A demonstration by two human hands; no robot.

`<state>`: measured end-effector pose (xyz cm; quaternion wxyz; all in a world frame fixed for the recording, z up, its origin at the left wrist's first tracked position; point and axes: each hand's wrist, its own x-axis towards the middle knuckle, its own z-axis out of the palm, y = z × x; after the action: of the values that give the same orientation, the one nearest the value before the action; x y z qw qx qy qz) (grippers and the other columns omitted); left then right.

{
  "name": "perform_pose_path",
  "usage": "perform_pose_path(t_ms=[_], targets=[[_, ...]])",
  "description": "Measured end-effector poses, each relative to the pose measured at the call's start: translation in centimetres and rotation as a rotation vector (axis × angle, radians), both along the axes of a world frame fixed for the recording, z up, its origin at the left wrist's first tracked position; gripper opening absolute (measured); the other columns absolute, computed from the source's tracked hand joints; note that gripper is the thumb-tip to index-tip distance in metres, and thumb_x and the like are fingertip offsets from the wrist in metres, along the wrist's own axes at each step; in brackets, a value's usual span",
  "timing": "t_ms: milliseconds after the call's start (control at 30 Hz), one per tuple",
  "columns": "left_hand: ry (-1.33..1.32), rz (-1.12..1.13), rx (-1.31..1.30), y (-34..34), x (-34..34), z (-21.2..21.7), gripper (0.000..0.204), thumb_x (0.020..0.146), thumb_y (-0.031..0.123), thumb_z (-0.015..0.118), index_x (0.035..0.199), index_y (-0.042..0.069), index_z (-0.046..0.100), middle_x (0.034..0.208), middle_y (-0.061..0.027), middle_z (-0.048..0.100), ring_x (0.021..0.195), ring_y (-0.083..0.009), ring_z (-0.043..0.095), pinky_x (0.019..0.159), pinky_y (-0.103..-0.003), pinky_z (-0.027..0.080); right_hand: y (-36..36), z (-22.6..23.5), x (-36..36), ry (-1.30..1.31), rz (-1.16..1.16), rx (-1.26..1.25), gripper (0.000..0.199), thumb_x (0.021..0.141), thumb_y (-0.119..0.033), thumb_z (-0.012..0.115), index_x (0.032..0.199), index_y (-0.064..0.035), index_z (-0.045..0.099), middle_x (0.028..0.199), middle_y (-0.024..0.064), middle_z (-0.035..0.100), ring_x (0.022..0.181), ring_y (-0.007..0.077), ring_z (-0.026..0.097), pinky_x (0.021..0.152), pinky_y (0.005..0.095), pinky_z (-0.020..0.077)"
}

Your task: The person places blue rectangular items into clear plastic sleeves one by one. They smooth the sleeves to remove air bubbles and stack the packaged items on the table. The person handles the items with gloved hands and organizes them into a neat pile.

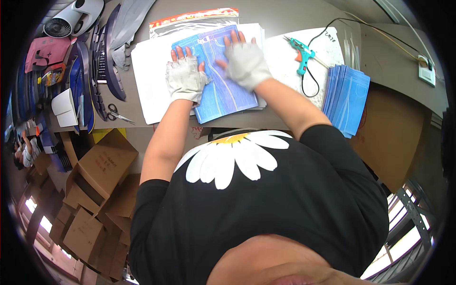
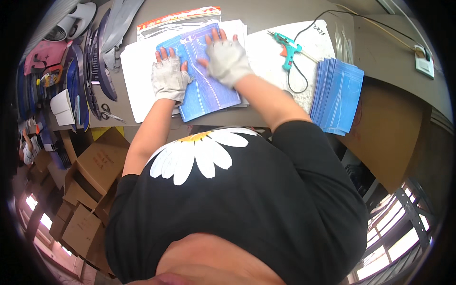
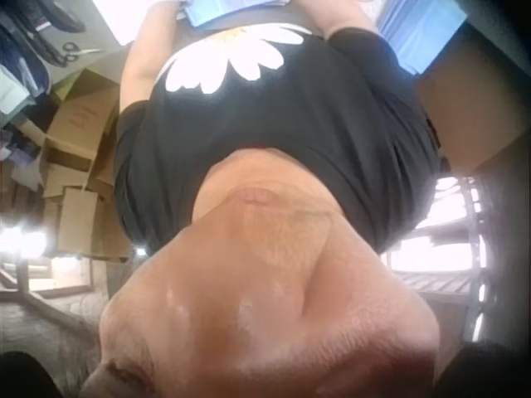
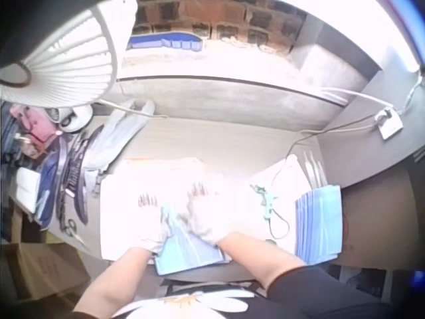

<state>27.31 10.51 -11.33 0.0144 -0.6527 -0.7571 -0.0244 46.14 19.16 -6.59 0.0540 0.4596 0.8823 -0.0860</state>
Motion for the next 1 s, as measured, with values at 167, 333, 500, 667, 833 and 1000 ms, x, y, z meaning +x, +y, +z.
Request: perform_pose_path(t_ms=[167, 333, 500, 667, 833, 1000], targets=[[0.013, -0.024, 0.072, 4.2, -2.7, -0.6, 0.073, 0.096, 0.047, 0.051, 0.148, -0.002, 0.038, 0.154, -0.0289, 0.033, 0.145, -0.0448, 0.028, 0.114, -0.053, 0.028, -5.5, -1.1, 3.7, 0.069, 0.089, 0.062, 0.072, 0.093, -0.054, 0.054, 0.144, -0.0033, 0.046, 0.152, 0.0224, 0.04, 0.143, 0.0354, 0.036, 0.11, 0.0561, 0.0322], [0.058, -0.035, 0.244, 5.0, -2.7, -0.5, 0.076, 0.097, 0.048, 0.05, 0.149, -0.004, 0.033, 0.154, -0.0303, 0.032, 0.144, -0.0455, 0.031, 0.114, -0.052, 0.028, -5.2, -1.0, 3.6, 0.03, 0.089, 0.096, 0.071, 0.092, -0.053, 0.054, 0.143, -0.0038, 0.048, 0.151, 0.0213, 0.043, 0.14, 0.035, 0.04, 0.107, 0.0517, 0.0352], [-0.109, 0.026, -0.052, -6.0, 2.5, 0.3, 0.085, 0.09, 0.046, 0.06, 0.151, -0.004, 0.029, 0.157, -0.0309, 0.024, 0.148, -0.0452, 0.022, 0.115, -0.057, 0.023, -6.0, -1.7, 4.0, 0.03, 0.069, 0.11, 0.07, 0.092, -0.052, 0.054, 0.144, -0.0051, 0.048, 0.151, 0.0204, 0.043, 0.14, 0.0344, 0.04, 0.108, 0.0498, 0.0353], [-0.166, -0.007, -0.145, -15.6, 5.4, 0.5, 0.088, 0.089, 0.044, 0.062, 0.152, -0.005, 0.026, 0.157, -0.0329, 0.022, 0.147, -0.0468, 0.022, 0.115, -0.059, 0.022, -6.0, -2.3, 3.9, 0.078, 0.067, 0.163, 0.073, 0.092, -0.053, 0.054, 0.146, -0.0051, 0.045, 0.152, 0.02, 0.042, 0.14, 0.0334, 0.039, 0.109, 0.0496, 0.0354], [-0.55, 0.204, 0.014, -13.9, 5.2, 2.5, 0.085, 0.094, 0.039, 0.058, 0.153, -0.008, 0.019, 0.15, -0.0371, 0.032, 0.143, -0.0404, 0.034, 0.117, -0.053, 0.024, -6.4, -3.1, 5.2, 0.232, 0.005, 0.167, 0.078, 0.09, -0.048, 0.059, 0.146, 0.002, 0.04, 0.15, 0.0243, 0.041, 0.139, 0.0354, 0.04, 0.113, 0.0465, 0.033], [-0.86, 0.634, 0.148, -7.9, 2.4, -0.9, 0.073, 0.089, 0.022, 0.068, 0.145, -0.001, 0.027, 0.135, -0.0275, 0.049, 0.127, -0.0351, 0.048, 0.112, -0.043, 0.033, -8.2, -4.9, 4.4, 0.424, -0.277, 0.035, 0.07, 0.087, -0.04, 0.059, 0.14, 0.0038, 0.048, 0.14, 0.0273, 0.051, 0.128, 0.0378, 0.052, 0.111, 0.0426, 0.0367]])
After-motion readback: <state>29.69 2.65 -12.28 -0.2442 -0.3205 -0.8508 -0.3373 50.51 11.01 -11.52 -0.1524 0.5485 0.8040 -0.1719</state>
